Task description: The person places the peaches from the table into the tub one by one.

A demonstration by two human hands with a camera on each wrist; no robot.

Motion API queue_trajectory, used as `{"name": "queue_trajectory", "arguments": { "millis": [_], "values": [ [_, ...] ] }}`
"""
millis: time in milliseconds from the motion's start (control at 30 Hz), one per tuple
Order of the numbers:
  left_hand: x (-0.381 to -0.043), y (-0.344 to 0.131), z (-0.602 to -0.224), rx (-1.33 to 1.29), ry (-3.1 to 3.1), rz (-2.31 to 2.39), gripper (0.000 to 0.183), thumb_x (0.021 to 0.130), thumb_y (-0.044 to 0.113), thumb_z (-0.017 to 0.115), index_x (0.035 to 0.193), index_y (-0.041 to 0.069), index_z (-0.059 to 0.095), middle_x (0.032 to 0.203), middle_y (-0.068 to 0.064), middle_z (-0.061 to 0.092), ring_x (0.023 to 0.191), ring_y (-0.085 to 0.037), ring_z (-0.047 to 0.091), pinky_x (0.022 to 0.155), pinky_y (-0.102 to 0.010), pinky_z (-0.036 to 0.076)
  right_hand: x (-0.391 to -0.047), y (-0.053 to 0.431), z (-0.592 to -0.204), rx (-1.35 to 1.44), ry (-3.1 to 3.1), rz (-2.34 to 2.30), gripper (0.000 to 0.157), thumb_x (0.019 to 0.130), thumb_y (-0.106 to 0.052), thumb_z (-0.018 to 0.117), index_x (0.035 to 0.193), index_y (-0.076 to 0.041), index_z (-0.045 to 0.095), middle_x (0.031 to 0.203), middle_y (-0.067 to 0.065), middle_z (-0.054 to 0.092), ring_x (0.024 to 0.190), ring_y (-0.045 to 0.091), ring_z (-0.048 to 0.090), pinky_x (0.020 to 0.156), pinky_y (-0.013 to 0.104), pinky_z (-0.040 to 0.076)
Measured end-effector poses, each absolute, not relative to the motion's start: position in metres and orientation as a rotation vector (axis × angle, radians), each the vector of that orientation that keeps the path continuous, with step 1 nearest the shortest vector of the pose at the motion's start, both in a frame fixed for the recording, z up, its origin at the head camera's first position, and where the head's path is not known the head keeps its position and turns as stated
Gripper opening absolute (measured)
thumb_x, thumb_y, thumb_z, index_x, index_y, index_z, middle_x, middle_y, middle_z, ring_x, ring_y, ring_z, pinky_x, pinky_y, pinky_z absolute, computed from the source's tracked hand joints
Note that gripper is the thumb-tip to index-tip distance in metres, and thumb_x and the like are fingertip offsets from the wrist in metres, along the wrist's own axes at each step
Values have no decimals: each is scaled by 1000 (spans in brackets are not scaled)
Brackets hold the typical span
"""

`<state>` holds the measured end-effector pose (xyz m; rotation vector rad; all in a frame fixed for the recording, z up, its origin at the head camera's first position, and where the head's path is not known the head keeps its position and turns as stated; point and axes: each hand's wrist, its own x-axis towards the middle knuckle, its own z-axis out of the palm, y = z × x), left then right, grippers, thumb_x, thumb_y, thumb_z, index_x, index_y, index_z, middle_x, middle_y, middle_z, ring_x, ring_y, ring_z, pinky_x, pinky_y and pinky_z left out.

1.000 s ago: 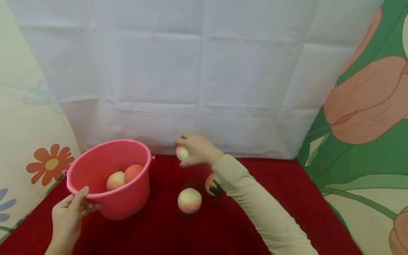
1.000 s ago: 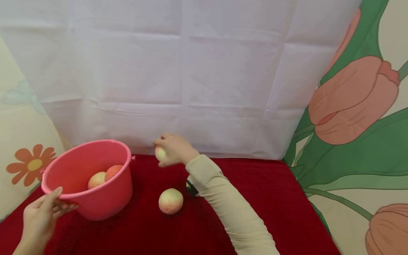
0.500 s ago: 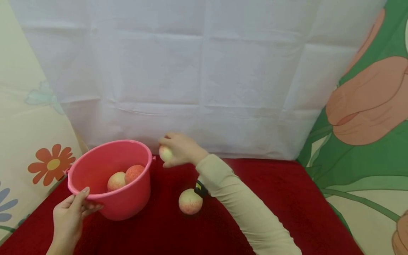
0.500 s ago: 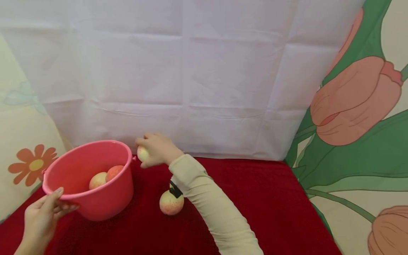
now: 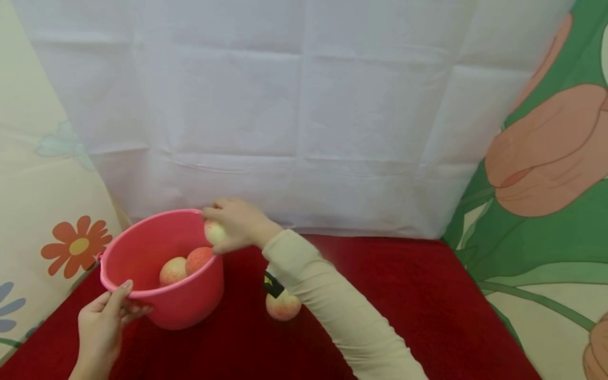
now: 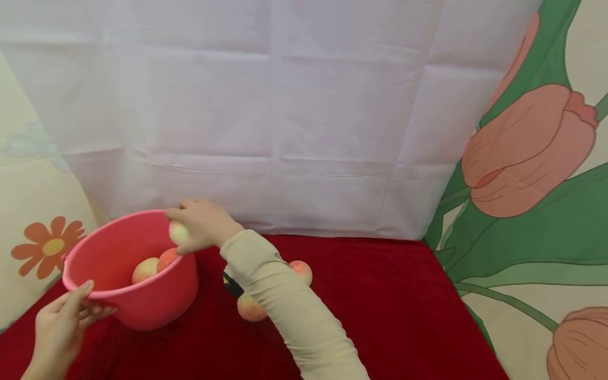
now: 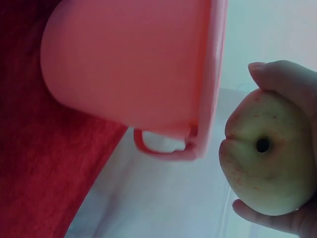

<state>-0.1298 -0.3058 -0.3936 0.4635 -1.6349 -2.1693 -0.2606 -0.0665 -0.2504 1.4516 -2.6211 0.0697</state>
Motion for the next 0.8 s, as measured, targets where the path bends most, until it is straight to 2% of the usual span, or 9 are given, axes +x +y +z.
{"name": "queue_trajectory", "arguments": {
  "millis": [133,267,533,700,800],
  "values": [
    [-135,-315,-405,464,-1650,-2166,25,86,26,63,70,7,67,53,-6,57,54,-20,65,56,-32,55,-257,-78,-248,1483,-2616,65,66,72,-49,69,130,-25,48,120,-1,46,101,10,45,75,22,43],
    [-122,-293,-376,437,-1618,-2195,26,88,21,60,66,8,66,51,-5,54,50,-17,63,54,-28,55,-256,-87,-249,1511,-2591,48,63,71,-49,68,126,-26,50,119,-1,47,100,10,45,76,21,42],
    [-123,-294,-381,411,-1622,-2174,28,89,20,59,67,4,66,51,-7,55,50,-19,63,54,-29,55,-251,-102,-253,1501,-2625,42,66,72,-52,68,130,-28,47,127,-3,43,109,11,41,84,20,41],
    [-120,-291,-374,389,-1602,-2215,28,90,19,58,66,6,66,51,-6,54,50,-17,63,54,-28,55,-245,-108,-254,1588,-2554,62,70,77,-53,64,137,-26,40,140,1,35,126,12,31,102,19,27],
    [-119,-291,-370,399,-1611,-2234,26,89,20,59,67,9,67,51,-5,55,52,-16,64,55,-27,55,-242,-109,-253,1626,-2535,44,72,79,-53,62,140,-26,35,145,0,28,131,11,24,105,18,22]
  ]
}}
